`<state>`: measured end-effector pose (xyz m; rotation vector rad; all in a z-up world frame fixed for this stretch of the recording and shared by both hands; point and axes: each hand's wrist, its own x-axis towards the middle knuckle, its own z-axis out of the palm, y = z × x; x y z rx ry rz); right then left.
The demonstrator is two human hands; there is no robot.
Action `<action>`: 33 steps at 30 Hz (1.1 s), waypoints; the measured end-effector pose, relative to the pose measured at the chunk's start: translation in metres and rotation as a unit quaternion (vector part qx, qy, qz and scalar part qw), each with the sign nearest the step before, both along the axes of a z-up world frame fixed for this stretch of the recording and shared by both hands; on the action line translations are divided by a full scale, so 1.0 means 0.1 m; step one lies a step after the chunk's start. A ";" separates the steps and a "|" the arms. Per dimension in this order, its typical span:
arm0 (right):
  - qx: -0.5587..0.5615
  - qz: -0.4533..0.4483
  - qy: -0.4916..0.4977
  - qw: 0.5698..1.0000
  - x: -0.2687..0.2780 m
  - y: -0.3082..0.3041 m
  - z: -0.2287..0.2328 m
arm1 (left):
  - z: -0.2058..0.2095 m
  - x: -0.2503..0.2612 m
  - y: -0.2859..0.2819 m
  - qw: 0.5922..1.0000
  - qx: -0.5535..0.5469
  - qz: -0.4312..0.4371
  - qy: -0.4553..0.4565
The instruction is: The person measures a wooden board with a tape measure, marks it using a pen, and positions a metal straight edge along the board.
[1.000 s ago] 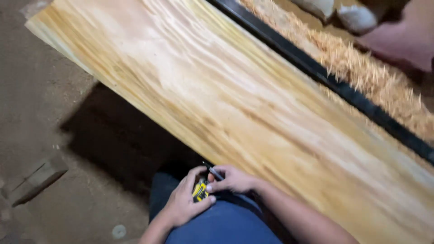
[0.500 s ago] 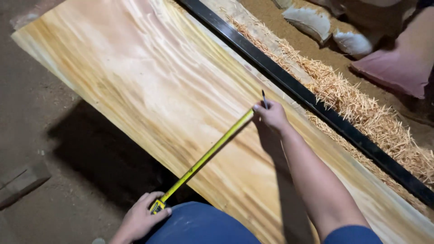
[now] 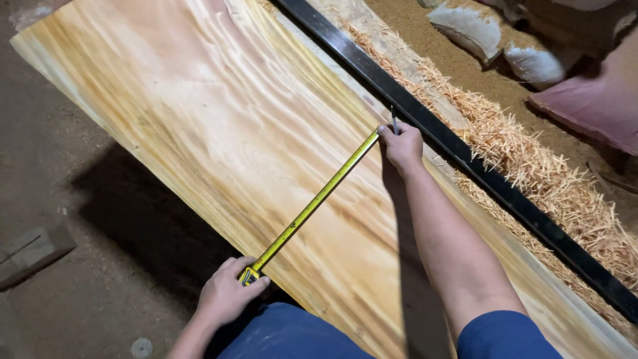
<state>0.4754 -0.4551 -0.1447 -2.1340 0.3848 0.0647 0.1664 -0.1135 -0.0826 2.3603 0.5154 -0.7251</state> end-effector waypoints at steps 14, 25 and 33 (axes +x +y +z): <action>-0.045 -0.003 -0.076 0.996 0.03 -0.04 -0.21 | -0.04 -0.04 -0.01 0.999 -0.019 0.001 -0.039; -0.078 0.005 -0.090 0.993 0.04 0.00 -0.19 | -0.11 -0.25 0.08 0.999 -0.001 0.003 -0.035; -0.089 -0.011 -0.065 0.994 0.05 -0.01 -0.17 | -0.09 -0.23 0.02 1.000 0.013 0.008 -0.026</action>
